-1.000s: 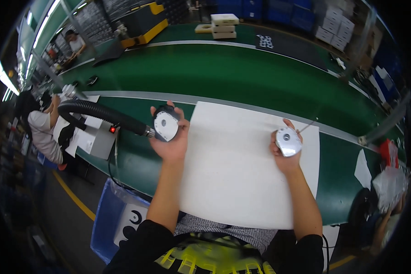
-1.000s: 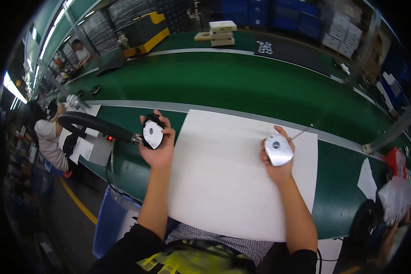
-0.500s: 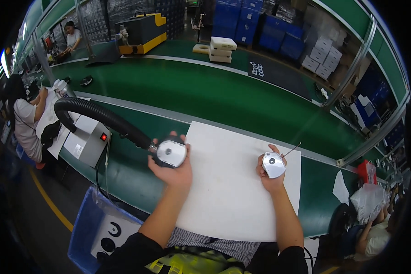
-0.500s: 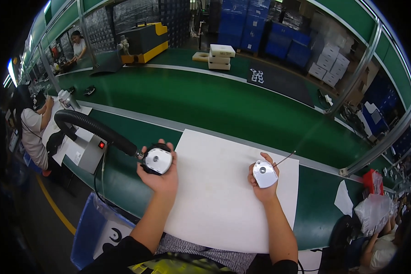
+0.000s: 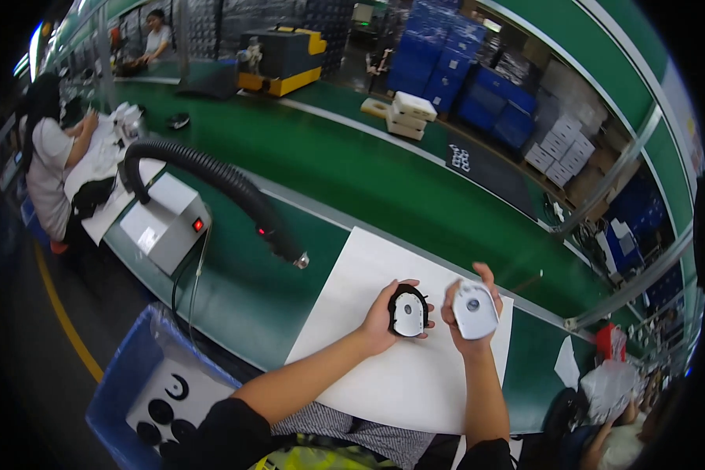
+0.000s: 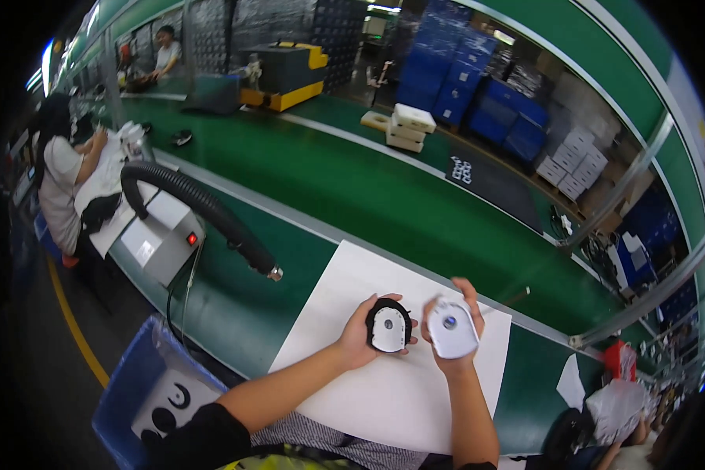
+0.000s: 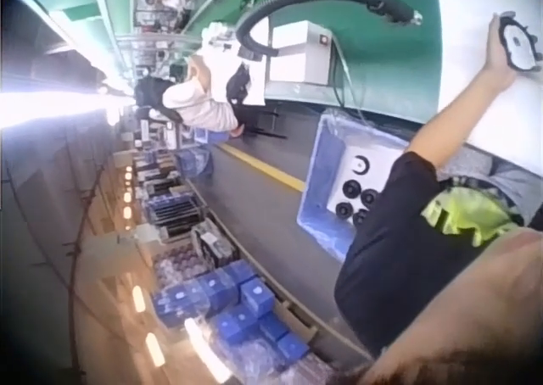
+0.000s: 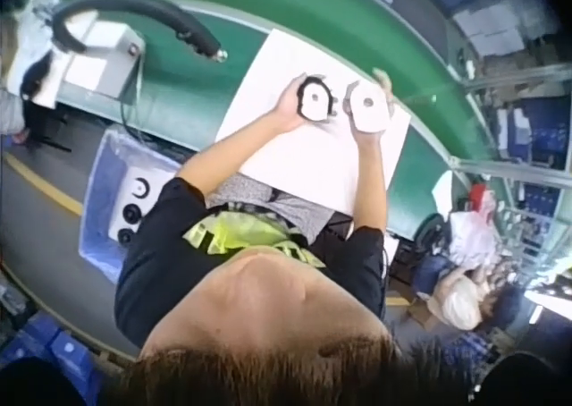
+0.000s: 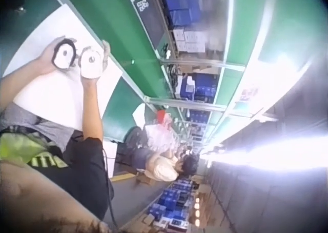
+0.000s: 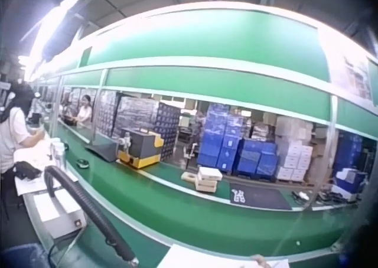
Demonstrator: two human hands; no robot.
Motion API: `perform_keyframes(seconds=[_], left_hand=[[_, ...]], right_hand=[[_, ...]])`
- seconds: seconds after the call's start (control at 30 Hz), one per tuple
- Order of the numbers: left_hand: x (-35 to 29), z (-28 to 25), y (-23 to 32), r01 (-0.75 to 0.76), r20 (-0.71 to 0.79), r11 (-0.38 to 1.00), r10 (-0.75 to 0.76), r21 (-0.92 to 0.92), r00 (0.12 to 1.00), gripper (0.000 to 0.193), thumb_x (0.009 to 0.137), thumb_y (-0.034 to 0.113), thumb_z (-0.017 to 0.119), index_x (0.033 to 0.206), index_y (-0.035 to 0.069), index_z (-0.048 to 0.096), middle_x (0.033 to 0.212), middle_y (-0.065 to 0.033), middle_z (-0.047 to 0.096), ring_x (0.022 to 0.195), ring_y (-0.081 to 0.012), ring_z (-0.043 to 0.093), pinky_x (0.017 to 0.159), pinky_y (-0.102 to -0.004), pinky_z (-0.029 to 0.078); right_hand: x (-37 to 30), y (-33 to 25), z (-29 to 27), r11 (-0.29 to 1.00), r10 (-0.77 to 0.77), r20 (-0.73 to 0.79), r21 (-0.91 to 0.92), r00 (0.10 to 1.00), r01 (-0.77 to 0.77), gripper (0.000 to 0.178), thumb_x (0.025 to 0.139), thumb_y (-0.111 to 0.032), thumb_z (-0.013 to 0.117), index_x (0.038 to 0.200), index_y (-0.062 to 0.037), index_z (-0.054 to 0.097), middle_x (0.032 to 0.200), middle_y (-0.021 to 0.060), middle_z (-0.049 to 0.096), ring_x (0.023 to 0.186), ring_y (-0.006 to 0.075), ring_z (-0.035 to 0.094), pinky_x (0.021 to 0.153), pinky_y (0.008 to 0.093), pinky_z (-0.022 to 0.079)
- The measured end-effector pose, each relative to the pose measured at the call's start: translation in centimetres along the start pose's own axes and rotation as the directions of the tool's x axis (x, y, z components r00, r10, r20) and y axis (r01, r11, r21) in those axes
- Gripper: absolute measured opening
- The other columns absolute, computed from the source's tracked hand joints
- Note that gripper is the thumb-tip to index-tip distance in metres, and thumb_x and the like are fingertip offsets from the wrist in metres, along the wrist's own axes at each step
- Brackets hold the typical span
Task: The person assembles an LED light fixture by hand, inserting internal wiring and black circular parts into an LED light housing, then capping it with a white plastic cap.
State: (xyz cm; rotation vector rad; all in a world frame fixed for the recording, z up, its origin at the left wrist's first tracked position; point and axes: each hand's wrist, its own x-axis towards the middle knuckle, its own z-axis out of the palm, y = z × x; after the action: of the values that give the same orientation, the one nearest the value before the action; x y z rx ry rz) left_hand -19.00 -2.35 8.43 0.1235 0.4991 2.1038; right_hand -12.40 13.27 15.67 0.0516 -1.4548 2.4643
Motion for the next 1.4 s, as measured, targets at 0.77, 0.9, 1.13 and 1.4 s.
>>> perform_keyframes(seconds=[0.77, 0.9, 1.13, 1.4], left_hand=[[1.0, -0.9, -1.6, 0.44, 0.258, 0.793, -0.57, 0.422, 0.78, 0.05, 0.102, 0.047, 0.034, 0.122, 0.005, 0.053, 0.101, -0.0184, 0.068, 0.079, -0.0316, 0.069, 0.072, -0.0457, 0.058], [1.2, -1.3, -1.2, 0.387, 0.244, 0.824, -0.51, 0.415, 0.825, 0.051, 0.101, 0.047, 0.035, 0.12, 0.004, 0.054, 0.102, -0.0179, 0.067, 0.08, -0.0308, 0.068, 0.074, -0.0461, 0.058], [-0.5, -1.3, 5.8, -0.779, -0.44, 0.493, 0.643, -0.388, 0.627, 0.036, 0.097, 0.043, 0.035, 0.108, 0.018, 0.058, 0.106, -0.0191, 0.062, 0.102, -0.0364, 0.06, 0.09, -0.0506, 0.05], [0.7, 0.4, -2.4, -0.201, -0.081, 0.977, 0.206, 0.068, 0.975, 0.046, 0.099, 0.048, 0.028, 0.127, 0.018, 0.048, 0.116, -0.0208, 0.061, 0.101, -0.0399, 0.063, 0.083, -0.0515, 0.052]], right_hand=[[7.1, 11.8, 12.4, 0.575, 0.742, 0.384, 0.056, 0.549, -0.816, 0.036, 0.097, -0.045, 0.037, 0.104, -0.0158, 0.056, 0.078, 0.016, 0.059, 0.053, 0.0165, 0.049, 0.04, 0.0234, 0.029], [6.5, 6.9, 9.3, 0.861, 0.479, 0.276, 0.039, 0.834, -0.507, 0.037, 0.1, -0.042, 0.035, 0.125, -0.02, 0.05, 0.08, 0.0157, 0.058, 0.053, 0.0144, 0.047, 0.04, 0.0224, 0.028], [-0.8, -0.9, -2.2, 0.992, 0.1, -0.188, 0.093, 0.977, -0.084, 0.038, 0.1, -0.038, 0.034, 0.127, -0.0183, 0.052, 0.075, 0.014, 0.057, 0.05, 0.0156, 0.045, 0.042, 0.0241, 0.031], [-4.9, 2.1, -10.9, 0.984, -0.172, -0.454, -0.118, 0.874, 0.133, 0.034, 0.099, -0.035, 0.039, 0.127, -0.0184, 0.049, 0.076, 0.0106, 0.06, 0.051, 0.0146, 0.048, 0.042, 0.0247, 0.034]])
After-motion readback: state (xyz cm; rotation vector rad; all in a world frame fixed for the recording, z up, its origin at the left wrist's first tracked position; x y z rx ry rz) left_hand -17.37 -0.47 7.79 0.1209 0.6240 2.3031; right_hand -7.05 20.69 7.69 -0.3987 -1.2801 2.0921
